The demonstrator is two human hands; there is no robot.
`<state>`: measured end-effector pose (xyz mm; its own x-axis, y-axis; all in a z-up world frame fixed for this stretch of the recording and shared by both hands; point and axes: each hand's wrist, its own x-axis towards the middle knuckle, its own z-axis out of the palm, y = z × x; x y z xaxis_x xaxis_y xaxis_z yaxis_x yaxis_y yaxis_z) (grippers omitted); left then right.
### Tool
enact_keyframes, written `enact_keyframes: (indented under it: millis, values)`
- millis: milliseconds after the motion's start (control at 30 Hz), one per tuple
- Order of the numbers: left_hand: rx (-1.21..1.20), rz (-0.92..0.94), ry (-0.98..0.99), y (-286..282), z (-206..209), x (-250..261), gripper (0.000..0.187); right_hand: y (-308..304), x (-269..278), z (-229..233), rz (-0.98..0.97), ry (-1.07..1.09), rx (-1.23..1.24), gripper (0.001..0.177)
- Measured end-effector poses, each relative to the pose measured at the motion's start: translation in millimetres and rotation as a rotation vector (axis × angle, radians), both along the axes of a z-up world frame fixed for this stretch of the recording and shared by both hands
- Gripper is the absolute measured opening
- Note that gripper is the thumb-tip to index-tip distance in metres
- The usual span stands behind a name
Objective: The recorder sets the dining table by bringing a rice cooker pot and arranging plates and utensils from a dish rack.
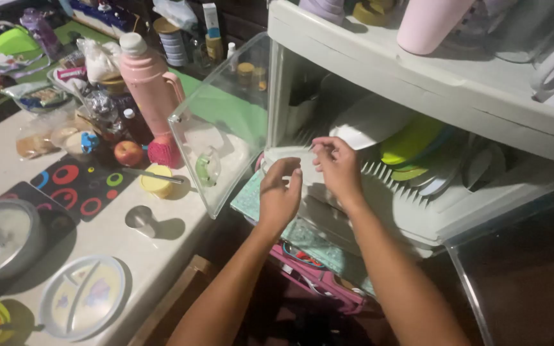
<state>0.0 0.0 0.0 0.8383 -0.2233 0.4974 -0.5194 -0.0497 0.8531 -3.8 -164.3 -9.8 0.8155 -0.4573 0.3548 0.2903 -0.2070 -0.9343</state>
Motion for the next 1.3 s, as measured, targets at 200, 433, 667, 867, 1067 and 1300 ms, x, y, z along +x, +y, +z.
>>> enact_keyframes:
  millis: [200, 433, 667, 867, 1067, 1300]
  values:
    - [0.121, -0.019, -0.14, -3, -5, 45, 0.018, -26, 60, -10, -0.205, -0.028, 0.001, 0.019]
    - [0.236, -0.128, -0.051, 5, 17, 69, 0.023, -93, 137, -44, -0.375, 0.18, 0.059, 0.028]
    - [0.241, -0.191, -0.089, 16, 16, 87, 0.024, -181, 180, -101, -0.461, 0.479, -0.752, 0.04]
    - [0.196, -0.23, -0.041, 19, 19, 89, 0.023, -170, 219, -86, -0.461, 0.487, -0.661, 0.034]
    - [0.218, -0.239, -0.029, 24, 12, 95, 0.021, -209, 262, -110, -0.444, 0.494, -0.577, 0.032]
    - [0.268, -0.23, 0.02, 23, 11, 95, 0.022, -223, 265, -103, -0.399, 0.386, -0.04, 0.044]
